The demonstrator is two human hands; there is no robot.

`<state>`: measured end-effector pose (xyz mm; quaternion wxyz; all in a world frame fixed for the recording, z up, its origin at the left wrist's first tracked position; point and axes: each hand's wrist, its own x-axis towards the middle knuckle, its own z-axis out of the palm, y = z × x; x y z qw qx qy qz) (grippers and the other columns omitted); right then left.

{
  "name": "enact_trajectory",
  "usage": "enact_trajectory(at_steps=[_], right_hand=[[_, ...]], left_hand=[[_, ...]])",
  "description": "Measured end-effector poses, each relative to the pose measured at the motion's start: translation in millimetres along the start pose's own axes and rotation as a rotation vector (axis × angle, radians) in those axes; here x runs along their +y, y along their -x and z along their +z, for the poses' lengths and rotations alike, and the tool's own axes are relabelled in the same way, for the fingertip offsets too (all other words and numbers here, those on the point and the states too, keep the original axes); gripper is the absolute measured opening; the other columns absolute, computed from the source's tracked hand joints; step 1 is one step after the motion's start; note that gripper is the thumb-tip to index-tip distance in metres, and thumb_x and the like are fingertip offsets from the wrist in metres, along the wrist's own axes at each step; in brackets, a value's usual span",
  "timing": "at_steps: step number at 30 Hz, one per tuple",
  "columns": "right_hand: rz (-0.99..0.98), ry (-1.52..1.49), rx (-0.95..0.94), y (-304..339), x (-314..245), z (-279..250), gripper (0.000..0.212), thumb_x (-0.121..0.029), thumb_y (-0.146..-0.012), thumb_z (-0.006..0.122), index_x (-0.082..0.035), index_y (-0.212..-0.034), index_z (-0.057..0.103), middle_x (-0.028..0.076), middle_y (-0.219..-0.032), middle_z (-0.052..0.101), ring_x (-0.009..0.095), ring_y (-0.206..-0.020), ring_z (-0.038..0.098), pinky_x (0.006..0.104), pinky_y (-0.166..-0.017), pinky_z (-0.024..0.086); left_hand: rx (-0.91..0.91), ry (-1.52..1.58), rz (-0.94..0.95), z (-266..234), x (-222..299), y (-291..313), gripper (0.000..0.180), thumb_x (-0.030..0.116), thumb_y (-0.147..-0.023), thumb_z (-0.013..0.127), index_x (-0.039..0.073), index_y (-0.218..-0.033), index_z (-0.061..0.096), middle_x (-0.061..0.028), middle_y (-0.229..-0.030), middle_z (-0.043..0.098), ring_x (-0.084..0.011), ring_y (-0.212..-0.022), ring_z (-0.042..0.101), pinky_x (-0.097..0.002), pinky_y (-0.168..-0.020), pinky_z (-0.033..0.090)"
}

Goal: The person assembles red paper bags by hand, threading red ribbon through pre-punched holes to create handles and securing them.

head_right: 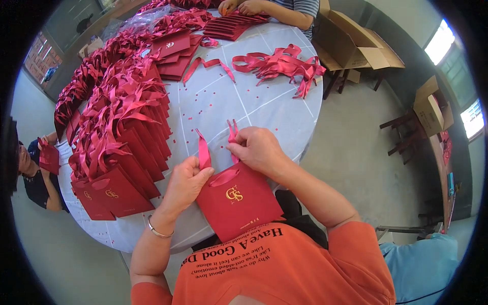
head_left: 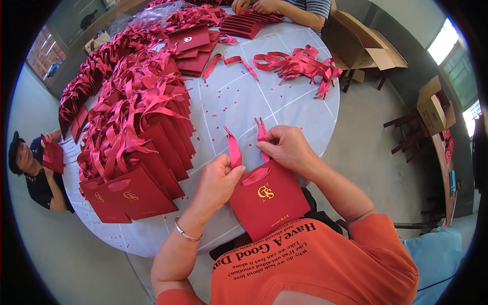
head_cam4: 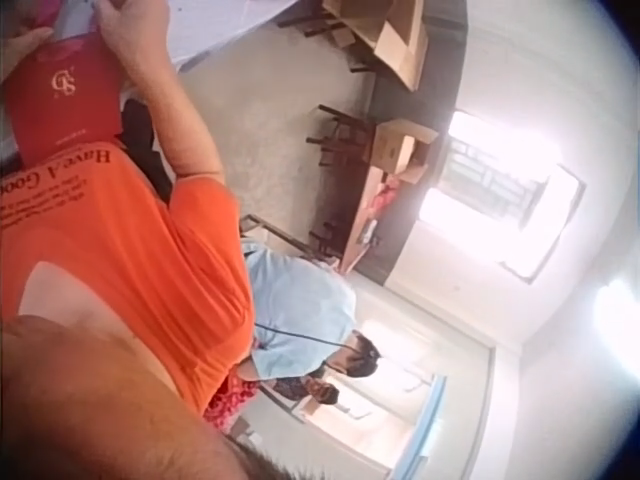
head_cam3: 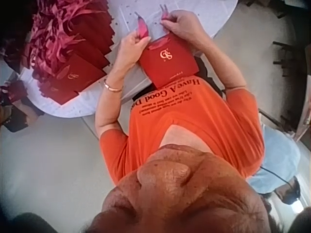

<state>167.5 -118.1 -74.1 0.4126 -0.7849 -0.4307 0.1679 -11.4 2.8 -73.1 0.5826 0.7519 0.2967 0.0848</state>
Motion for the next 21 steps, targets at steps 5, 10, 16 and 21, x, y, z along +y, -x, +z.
enact_trajectory(at_steps=[5,10,16,21], right_hand=[[0.139,-0.117,-0.037,6,-4,-22,0.037,-0.033,-0.09,0.072,0.002,-0.08,0.07,0.001,-0.065,0.062,0.006,-0.061,0.053,0.0263,-0.054,0.045],[0.261,-0.18,-0.358,6,-11,-37,0.04,-0.037,-0.092,0.07,0.0,-0.077,0.071,-0.004,-0.066,0.06,0.003,-0.062,0.048,0.024,-0.052,0.038],[0.199,-0.417,-0.443,8,-22,-38,0.031,-0.03,-0.091,0.072,-0.001,-0.08,0.074,-0.005,-0.068,0.062,0.002,-0.064,0.05,0.022,-0.056,0.04],[0.213,-0.531,-0.416,21,-32,-40,0.027,-0.025,-0.091,0.072,-0.002,-0.076,0.072,-0.005,-0.07,0.063,0.0,-0.063,0.051,0.0207,-0.055,0.04]], left_hand=[[0.101,-0.042,0.177,-2,-1,-2,0.028,0.011,-0.09,0.068,0.003,-0.077,0.045,0.0034,-0.057,0.043,-0.0033,-0.055,0.035,-0.0269,-0.048,0.031],[0.05,0.146,0.251,-6,-7,-4,0.019,0.01,-0.092,0.068,0.003,-0.083,0.052,0.0051,-0.06,0.048,-0.0015,-0.057,0.037,-0.0243,-0.048,0.032],[-0.096,0.37,0.201,-12,4,4,0.011,0.01,-0.093,0.068,0.002,-0.091,0.059,0.0044,-0.071,0.06,0.0002,-0.063,0.048,-0.019,-0.053,0.037],[-0.172,0.363,0.145,-20,16,13,0.007,0.005,-0.096,0.061,-0.001,-0.101,0.061,-0.0084,-0.093,0.071,-0.0126,-0.086,0.068,-0.024,-0.076,0.056]])
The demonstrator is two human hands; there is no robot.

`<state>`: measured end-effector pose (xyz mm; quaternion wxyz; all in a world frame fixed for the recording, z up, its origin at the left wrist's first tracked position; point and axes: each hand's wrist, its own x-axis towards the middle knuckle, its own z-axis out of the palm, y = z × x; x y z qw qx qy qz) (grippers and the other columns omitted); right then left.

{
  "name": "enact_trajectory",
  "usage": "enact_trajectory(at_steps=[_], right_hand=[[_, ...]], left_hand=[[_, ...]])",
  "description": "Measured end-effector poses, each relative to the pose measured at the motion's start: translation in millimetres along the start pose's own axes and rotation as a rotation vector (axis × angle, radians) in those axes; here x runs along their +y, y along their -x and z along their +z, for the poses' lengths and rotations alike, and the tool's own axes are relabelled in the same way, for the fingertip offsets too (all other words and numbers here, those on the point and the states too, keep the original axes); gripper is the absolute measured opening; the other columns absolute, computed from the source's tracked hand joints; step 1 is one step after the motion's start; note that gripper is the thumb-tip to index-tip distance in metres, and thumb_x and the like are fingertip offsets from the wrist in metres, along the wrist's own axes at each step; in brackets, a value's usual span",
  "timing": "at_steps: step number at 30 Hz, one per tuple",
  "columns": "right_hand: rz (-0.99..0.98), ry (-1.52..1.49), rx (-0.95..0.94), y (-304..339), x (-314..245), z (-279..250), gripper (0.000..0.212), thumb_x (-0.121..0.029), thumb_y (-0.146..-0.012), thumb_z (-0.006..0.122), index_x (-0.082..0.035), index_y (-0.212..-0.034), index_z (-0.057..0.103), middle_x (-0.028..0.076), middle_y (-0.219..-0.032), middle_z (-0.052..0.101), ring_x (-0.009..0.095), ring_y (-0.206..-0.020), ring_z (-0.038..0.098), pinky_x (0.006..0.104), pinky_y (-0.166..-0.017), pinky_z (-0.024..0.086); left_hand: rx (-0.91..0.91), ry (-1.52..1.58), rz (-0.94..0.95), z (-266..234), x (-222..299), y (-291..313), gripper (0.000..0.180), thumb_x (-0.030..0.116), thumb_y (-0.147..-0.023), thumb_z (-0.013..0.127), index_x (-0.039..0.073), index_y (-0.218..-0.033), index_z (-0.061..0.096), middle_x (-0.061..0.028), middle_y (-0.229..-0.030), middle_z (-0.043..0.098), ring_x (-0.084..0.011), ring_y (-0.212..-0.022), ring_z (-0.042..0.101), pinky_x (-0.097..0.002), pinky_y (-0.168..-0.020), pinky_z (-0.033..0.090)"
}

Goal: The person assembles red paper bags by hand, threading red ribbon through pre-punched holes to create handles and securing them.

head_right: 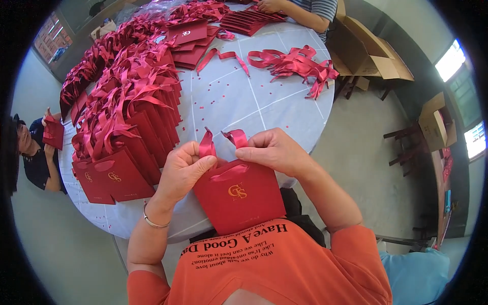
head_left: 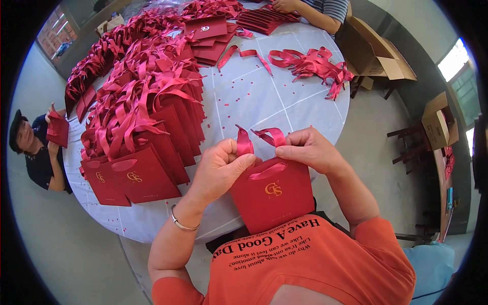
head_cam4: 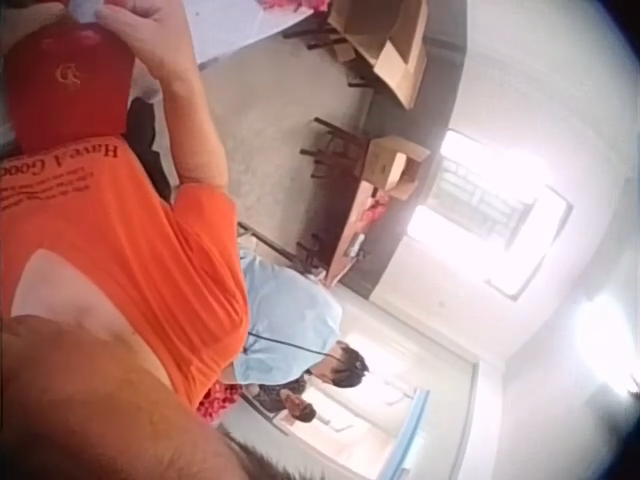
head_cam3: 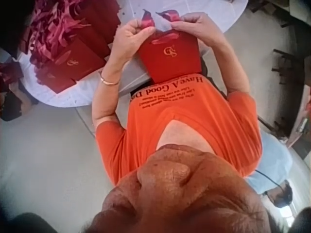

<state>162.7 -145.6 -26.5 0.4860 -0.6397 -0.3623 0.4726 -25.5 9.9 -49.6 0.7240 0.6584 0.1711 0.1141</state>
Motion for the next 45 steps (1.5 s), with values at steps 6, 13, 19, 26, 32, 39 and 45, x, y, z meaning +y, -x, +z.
enact_trajectory(at_steps=[6,13,19,26,32,39,45], right_hand=[[-0.01,-0.061,0.109,4,5,10,0.021,-0.022,-0.089,0.073,-0.002,-0.09,0.068,-0.004,-0.069,0.062,0.001,-0.062,0.053,0.0219,-0.054,0.04],[-0.46,0.541,0.442,8,-11,24,0.027,-0.018,-0.077,0.08,0.0,-0.094,0.068,0.007,-0.077,0.063,0.016,-0.064,0.062,0.029,-0.055,0.047],[-0.414,0.823,0.185,-17,-39,32,0.016,-0.015,-0.082,0.077,0.0,-0.079,0.072,0.007,-0.065,0.064,0.011,-0.058,0.058,0.0283,-0.055,0.047],[-0.149,0.423,-0.049,-33,-36,37,0.021,-0.018,-0.087,0.073,0.001,-0.08,0.069,0.007,-0.065,0.063,0.008,-0.058,0.054,0.027,-0.055,0.046],[-0.351,0.559,0.059,-34,-24,42,0.021,-0.018,-0.086,0.07,0.001,-0.079,0.066,0.013,-0.068,0.064,0.023,-0.06,0.06,0.0344,-0.058,0.048],[-0.439,0.669,0.136,-38,-14,42,0.023,-0.022,-0.084,0.07,0.0,-0.078,0.068,0.017,-0.07,0.066,0.031,-0.061,0.063,0.0386,-0.059,0.05],[-0.305,0.41,0.331,-31,-28,5,0.02,-0.017,-0.085,0.075,0.001,-0.08,0.068,0.001,-0.066,0.063,0.006,-0.06,0.054,0.0258,-0.051,0.042]], left_hand=[[0.13,-0.07,0.025,6,-2,4,0.006,0.005,-0.097,0.059,-0.001,-0.097,0.061,-0.0083,-0.093,0.07,-0.0129,-0.085,0.068,-0.0241,-0.074,0.056],[0.178,-0.174,0.094,5,-8,0,0.014,0.011,-0.1,0.057,-0.001,-0.096,0.062,-0.0025,-0.084,0.066,-0.0079,-0.08,0.063,-0.0225,-0.07,0.051],[0.296,-0.329,0.283,11,-4,0,0.023,0.019,-0.102,0.056,-0.002,-0.095,0.062,-0.0019,-0.068,0.051,-0.0066,-0.064,0.043,-0.026,-0.055,0.04],[0.285,-0.325,0.267,8,-9,2,0.03,0.025,-0.106,0.047,0.001,-0.102,0.065,0.0038,-0.076,0.057,-0.0018,-0.066,0.045,-0.0205,-0.052,0.037],[0.33,-0.278,0.262,14,-6,4,0.024,0.021,-0.102,0.054,-0.002,-0.101,0.062,-0.003,-0.065,0.048,-0.0086,-0.062,0.041,-0.0281,-0.054,0.038],[0.282,-0.335,0.215,11,-7,0,0.023,0.021,-0.101,0.057,-0.002,-0.102,0.063,-0.0052,-0.067,0.055,-0.0092,-0.063,0.046,-0.0273,-0.056,0.042],[0.218,-0.198,0.149,14,-15,-3,0.023,0.02,-0.098,0.062,-0.001,-0.108,0.062,-0.0027,-0.076,0.068,-0.0048,-0.069,0.057,-0.0236,-0.061,0.047]])
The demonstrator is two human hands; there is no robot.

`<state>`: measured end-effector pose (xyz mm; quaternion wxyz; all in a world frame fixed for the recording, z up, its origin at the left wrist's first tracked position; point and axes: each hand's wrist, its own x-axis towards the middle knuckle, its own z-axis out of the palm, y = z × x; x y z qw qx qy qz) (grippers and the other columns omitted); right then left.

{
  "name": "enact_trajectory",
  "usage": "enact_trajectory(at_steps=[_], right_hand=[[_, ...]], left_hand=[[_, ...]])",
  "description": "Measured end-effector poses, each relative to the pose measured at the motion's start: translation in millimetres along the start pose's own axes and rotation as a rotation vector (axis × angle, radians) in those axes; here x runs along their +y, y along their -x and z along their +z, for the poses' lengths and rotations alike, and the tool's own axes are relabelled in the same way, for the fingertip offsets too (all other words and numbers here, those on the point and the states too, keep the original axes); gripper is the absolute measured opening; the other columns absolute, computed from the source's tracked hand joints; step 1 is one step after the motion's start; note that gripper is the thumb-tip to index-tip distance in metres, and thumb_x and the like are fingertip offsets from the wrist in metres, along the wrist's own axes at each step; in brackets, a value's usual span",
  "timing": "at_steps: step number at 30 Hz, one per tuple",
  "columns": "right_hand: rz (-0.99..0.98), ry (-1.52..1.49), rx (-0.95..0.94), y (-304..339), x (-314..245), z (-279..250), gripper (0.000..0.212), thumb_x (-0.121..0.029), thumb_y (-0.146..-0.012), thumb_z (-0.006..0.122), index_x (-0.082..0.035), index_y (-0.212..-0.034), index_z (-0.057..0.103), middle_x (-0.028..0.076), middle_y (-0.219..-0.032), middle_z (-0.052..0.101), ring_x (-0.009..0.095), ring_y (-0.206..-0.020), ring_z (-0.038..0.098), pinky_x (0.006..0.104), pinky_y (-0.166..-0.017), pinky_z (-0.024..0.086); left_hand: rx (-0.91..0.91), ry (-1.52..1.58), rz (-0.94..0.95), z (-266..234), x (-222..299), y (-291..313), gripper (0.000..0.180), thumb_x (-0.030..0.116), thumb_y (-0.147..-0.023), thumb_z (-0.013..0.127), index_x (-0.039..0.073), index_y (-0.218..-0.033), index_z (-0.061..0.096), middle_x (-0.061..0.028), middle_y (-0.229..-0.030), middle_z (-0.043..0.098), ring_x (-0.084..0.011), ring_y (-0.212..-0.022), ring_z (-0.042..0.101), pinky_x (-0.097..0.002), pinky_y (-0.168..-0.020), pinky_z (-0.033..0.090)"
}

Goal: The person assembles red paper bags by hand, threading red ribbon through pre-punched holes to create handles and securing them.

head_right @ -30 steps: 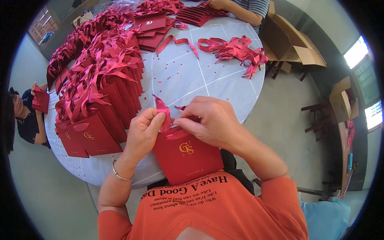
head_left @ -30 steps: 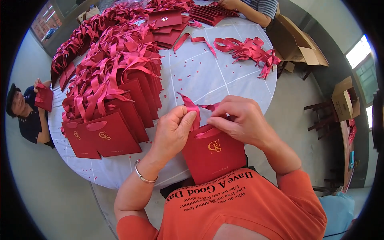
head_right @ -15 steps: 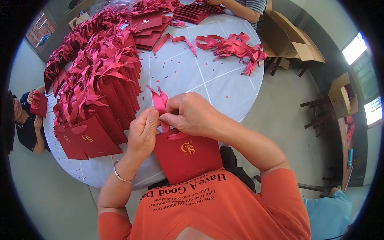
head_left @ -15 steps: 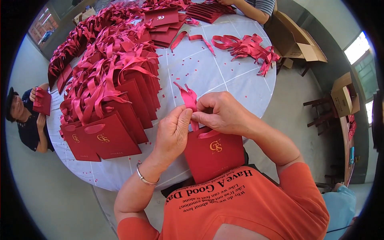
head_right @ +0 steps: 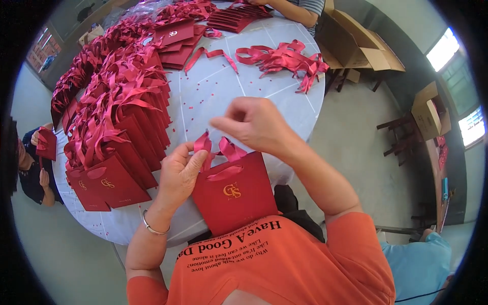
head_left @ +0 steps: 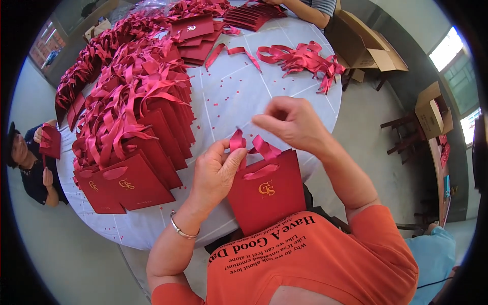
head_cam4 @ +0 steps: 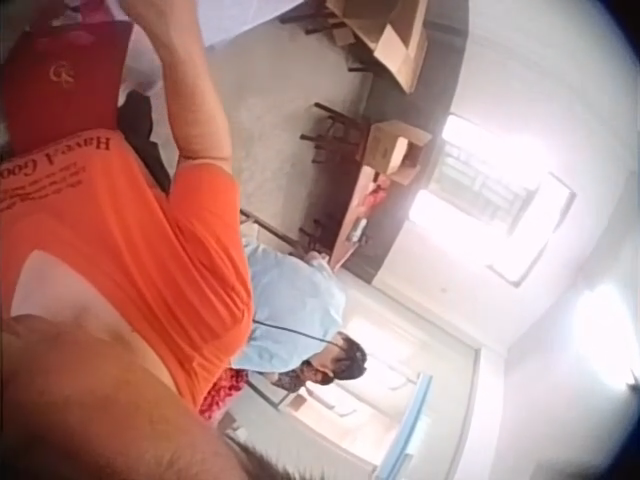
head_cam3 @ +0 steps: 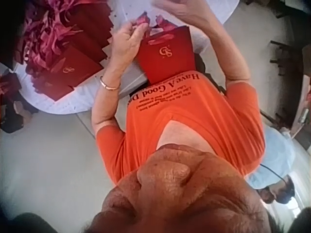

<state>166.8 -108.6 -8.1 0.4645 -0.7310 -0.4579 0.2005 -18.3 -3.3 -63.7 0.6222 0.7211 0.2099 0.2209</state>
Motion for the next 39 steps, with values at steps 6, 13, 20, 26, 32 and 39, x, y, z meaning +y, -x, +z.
enact_trajectory(at_steps=[6,13,20,26,32,39], right_hand=[[0.312,0.058,-0.392,21,50,-26,0.047,-0.045,-0.087,0.069,0.0,-0.074,0.071,0.002,-0.062,0.06,0.009,-0.062,0.054,0.0304,-0.059,0.046],[0.321,-0.422,-0.482,19,30,1,0.016,-0.012,-0.086,0.076,-0.001,-0.096,0.07,-0.004,-0.085,0.066,0.004,-0.078,0.059,0.022,-0.07,0.048],[-0.052,-0.365,0.0,-22,6,-17,0.011,-0.01,-0.086,0.072,-0.002,-0.094,0.071,-0.003,-0.084,0.067,0.004,-0.076,0.059,0.0214,-0.069,0.047],[-0.191,-0.562,0.087,-47,-58,13,0.021,-0.015,-0.094,0.068,0.002,-0.105,0.066,0.003,-0.094,0.069,0.007,-0.082,0.062,0.0196,-0.075,0.048],[-0.333,-0.446,-0.046,-56,-114,86,0.019,-0.019,-0.09,0.072,-0.002,-0.097,0.069,-0.004,-0.084,0.064,0.003,-0.076,0.054,0.02,-0.065,0.044],[-0.613,-0.302,-0.198,-46,-151,204,0.025,-0.019,-0.089,0.072,0.003,-0.098,0.064,0.013,-0.082,0.065,0.016,-0.075,0.061,0.0321,-0.065,0.048]], left_hand=[[-0.022,0.053,-0.129,-3,-1,-4,0.024,0.018,-0.096,0.065,-0.001,-0.11,0.06,-0.0028,-0.076,0.068,-0.0048,-0.069,0.058,-0.0229,-0.06,0.046],[0.053,0.258,-0.05,-11,-11,-11,0.026,0.02,-0.1,0.06,-0.002,-0.113,0.059,-0.0024,-0.084,0.067,-0.006,-0.075,0.058,-0.0212,-0.067,0.047],[0.348,0.266,0.099,-14,7,-6,0.04,0.025,-0.101,0.056,-0.006,-0.125,0.049,-0.009,-0.107,0.062,-0.0134,-0.102,0.054,-0.0286,-0.091,0.044],[0.702,-0.611,0.927,-43,55,20,0.062,0.024,-0.088,0.067,-0.004,-0.136,0.039,-0.0348,-0.15,0.03,-0.0533,-0.143,0.02,-0.0585,-0.115,0.011],[0.957,-0.919,0.632,-68,82,74,0.069,0.027,-0.085,0.068,-0.002,-0.14,0.037,-0.0322,-0.153,0.025,-0.0497,-0.146,0.015,-0.0591,-0.116,0.002],[1.08,-0.798,0.084,-124,9,156,0.084,0.021,-0.081,0.075,-0.009,-0.143,0.027,-0.0342,-0.143,0.038,-0.0465,-0.136,0.036,-0.055,-0.114,0.023]])
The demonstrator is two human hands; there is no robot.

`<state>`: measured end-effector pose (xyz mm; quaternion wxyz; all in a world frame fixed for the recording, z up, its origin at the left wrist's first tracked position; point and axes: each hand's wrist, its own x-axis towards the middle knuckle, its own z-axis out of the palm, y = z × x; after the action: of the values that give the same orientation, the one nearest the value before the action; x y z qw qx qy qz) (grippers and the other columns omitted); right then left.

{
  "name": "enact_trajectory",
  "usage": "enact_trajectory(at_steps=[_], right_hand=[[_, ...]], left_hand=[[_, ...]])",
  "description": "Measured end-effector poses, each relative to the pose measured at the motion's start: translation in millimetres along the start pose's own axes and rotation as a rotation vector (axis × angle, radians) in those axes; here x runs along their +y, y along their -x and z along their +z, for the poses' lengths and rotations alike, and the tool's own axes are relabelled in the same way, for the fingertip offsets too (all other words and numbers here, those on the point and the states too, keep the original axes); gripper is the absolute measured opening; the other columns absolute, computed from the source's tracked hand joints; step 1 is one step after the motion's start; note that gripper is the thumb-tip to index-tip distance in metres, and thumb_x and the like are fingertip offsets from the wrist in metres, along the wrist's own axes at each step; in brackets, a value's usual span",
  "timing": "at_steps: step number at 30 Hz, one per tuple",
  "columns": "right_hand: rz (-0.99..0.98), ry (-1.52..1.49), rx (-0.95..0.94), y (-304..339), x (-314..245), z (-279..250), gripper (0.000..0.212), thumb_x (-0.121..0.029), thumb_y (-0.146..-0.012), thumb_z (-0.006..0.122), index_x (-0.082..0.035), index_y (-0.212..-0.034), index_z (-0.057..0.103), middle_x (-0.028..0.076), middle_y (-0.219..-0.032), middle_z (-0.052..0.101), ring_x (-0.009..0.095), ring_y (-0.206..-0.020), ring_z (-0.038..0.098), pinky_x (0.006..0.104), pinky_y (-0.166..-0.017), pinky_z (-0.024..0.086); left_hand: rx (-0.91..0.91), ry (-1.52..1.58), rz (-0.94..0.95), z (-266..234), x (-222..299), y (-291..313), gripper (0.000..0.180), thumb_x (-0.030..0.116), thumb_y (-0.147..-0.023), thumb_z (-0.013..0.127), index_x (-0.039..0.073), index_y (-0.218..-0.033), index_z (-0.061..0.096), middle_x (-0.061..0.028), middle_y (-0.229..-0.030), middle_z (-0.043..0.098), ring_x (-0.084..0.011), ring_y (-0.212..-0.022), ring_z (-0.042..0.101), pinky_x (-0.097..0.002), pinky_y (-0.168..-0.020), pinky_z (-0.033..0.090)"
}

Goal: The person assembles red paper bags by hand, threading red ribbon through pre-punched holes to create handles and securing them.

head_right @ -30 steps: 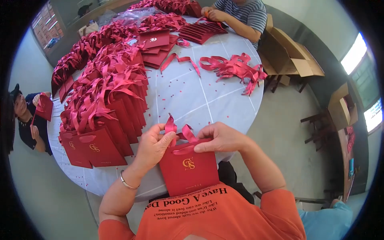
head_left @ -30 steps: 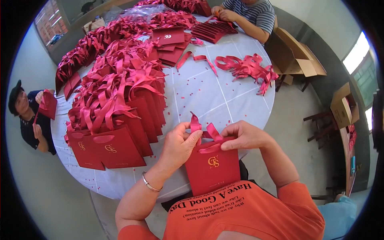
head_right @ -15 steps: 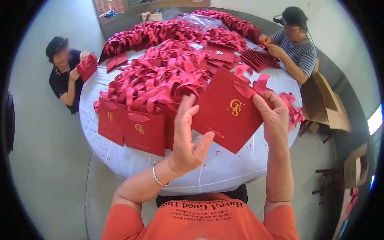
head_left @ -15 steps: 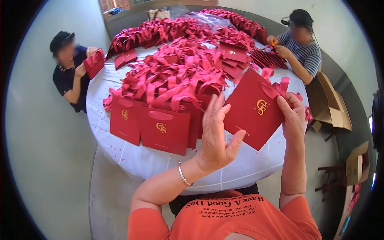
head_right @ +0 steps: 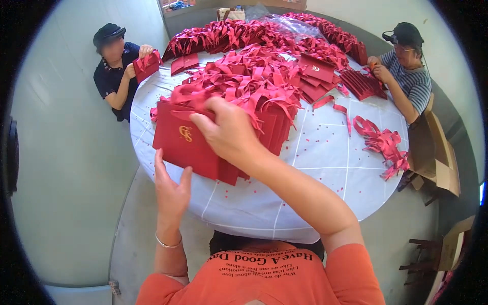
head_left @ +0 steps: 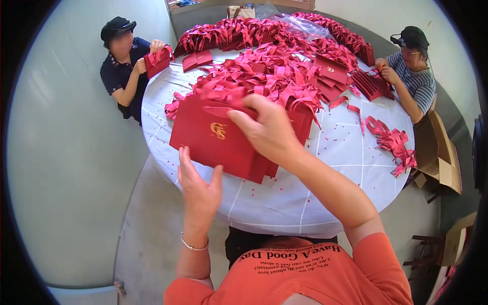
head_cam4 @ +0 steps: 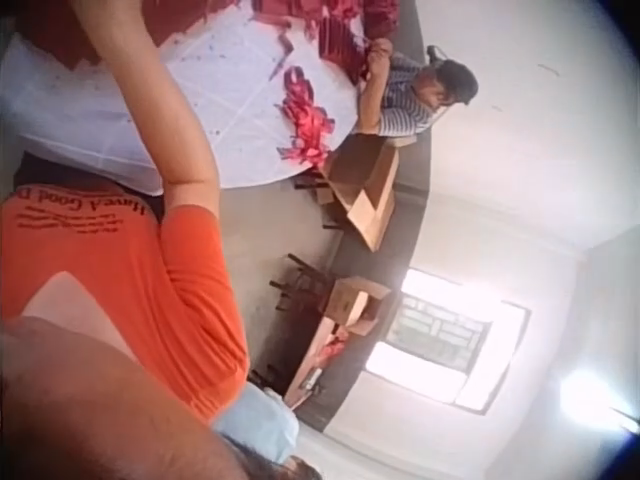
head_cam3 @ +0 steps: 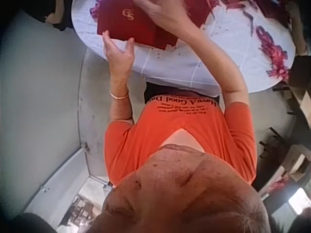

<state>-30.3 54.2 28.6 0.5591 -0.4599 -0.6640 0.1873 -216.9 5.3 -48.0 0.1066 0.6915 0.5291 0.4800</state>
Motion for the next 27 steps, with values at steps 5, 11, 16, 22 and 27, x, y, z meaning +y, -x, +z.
enact_trajectory(at_steps=[5,11,16,22,27], right_hand=[[-0.044,0.088,-0.045,-29,8,69,0.026,-0.016,-0.088,0.068,0.007,-0.096,0.059,0.027,-0.093,0.064,0.041,-0.09,0.064,0.0449,-0.078,0.049],[-0.234,0.127,-0.015,-4,-10,27,0.044,-0.011,-0.083,0.07,0.007,-0.12,0.054,0.022,-0.109,0.061,0.039,-0.099,0.061,0.0441,-0.086,0.05],[-0.205,0.16,-0.117,44,6,-68,0.027,-0.007,-0.082,0.072,0.002,-0.105,0.063,0.014,-0.094,0.064,0.024,-0.079,0.067,0.033,-0.067,0.054],[0.16,0.445,0.196,51,116,-191,0.022,-0.013,-0.084,0.072,0.001,-0.101,0.07,0.013,-0.091,0.072,0.02,-0.078,0.069,0.0315,-0.071,0.055],[0.418,0.65,0.189,34,196,-240,0.032,-0.023,-0.08,0.071,-0.001,-0.103,0.069,0.02,-0.102,0.069,0.033,-0.098,0.066,0.0416,-0.087,0.052]], left_hand=[[-0.053,-0.313,-0.069,-15,-36,-24,0.096,0.033,-0.08,0.078,-0.011,-0.146,0.024,-0.0343,-0.144,0.038,-0.0447,-0.138,0.035,-0.0558,-0.113,0.024],[-0.216,-0.323,-0.111,-5,-73,-38,0.095,0.034,-0.076,0.082,-0.011,-0.143,0.03,-0.0314,-0.141,0.044,-0.042,-0.133,0.042,-0.0493,-0.109,0.034],[-0.182,-0.257,-0.074,-9,-76,-30,0.079,0.019,-0.082,0.077,-0.008,-0.143,0.035,-0.0271,-0.14,0.047,-0.0363,-0.128,0.05,-0.0396,-0.106,0.04],[-0.257,-0.361,-0.137,-2,-74,-21,0.086,0.022,-0.079,0.078,-0.008,-0.146,0.031,-0.034,-0.149,0.033,-0.0425,-0.143,0.029,-0.0428,-0.116,0.027],[-0.306,-0.309,-0.144,6,-78,-31,0.092,0.024,-0.078,0.08,-0.01,-0.146,0.027,-0.0387,-0.148,0.03,-0.0484,-0.141,0.03,-0.0483,-0.115,0.027]])
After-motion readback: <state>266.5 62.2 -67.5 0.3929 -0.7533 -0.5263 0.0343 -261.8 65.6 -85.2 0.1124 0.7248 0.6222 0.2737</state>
